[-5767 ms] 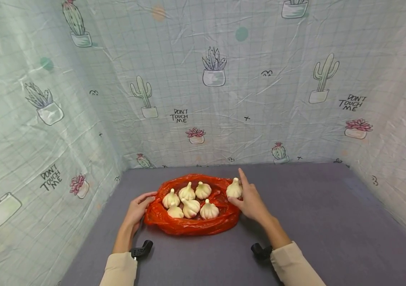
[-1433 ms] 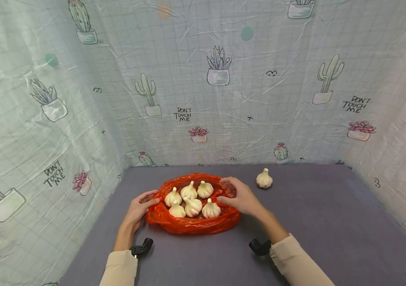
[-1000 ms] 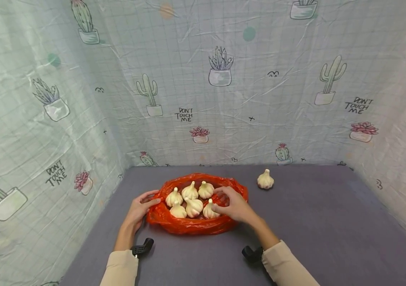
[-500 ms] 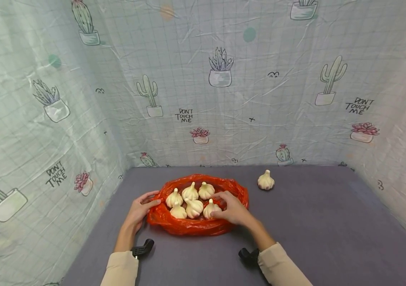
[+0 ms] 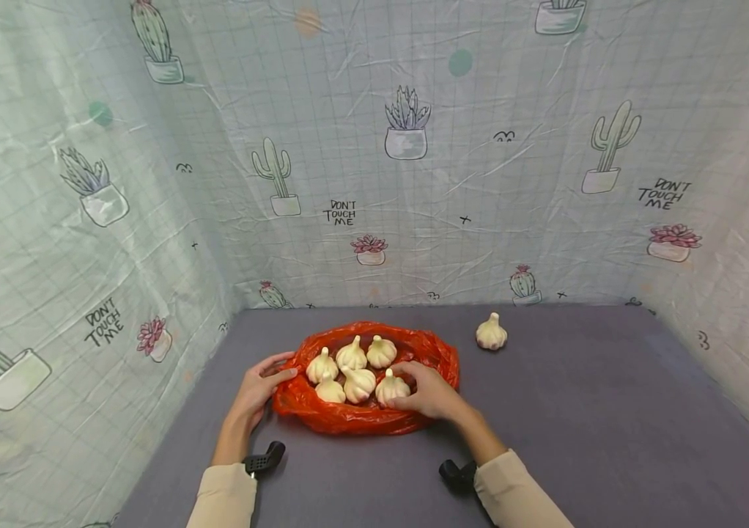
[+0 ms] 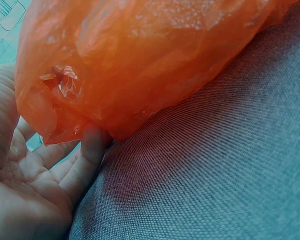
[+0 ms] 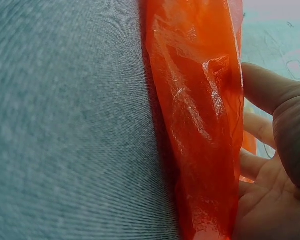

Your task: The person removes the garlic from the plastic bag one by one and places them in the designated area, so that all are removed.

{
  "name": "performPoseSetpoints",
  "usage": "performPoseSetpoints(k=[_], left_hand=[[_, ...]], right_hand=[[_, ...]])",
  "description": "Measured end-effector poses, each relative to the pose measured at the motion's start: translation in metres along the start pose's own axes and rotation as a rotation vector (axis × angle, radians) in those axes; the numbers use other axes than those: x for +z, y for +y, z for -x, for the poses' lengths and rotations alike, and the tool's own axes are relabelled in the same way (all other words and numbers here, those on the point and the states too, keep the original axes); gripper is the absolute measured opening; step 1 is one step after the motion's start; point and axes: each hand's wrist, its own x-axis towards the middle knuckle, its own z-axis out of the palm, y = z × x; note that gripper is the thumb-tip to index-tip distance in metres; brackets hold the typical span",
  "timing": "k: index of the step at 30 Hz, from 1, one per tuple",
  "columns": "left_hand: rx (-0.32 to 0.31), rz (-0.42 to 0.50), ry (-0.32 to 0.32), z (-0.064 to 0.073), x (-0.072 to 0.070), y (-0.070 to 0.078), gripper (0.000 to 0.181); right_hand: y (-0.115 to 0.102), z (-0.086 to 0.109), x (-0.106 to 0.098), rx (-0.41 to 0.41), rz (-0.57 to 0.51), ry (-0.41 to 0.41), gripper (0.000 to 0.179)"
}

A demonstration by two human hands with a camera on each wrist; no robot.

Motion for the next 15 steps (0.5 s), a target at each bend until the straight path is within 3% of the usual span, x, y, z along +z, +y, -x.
performPoseSetpoints(k=[15], left_hand=[[0.005,-0.012,0.000,0.0019,0.0006,0.0016,0.048]], right_hand=[[0.0016,0.0038,-0.0048,0.028,-0.040,0.051,0.059]])
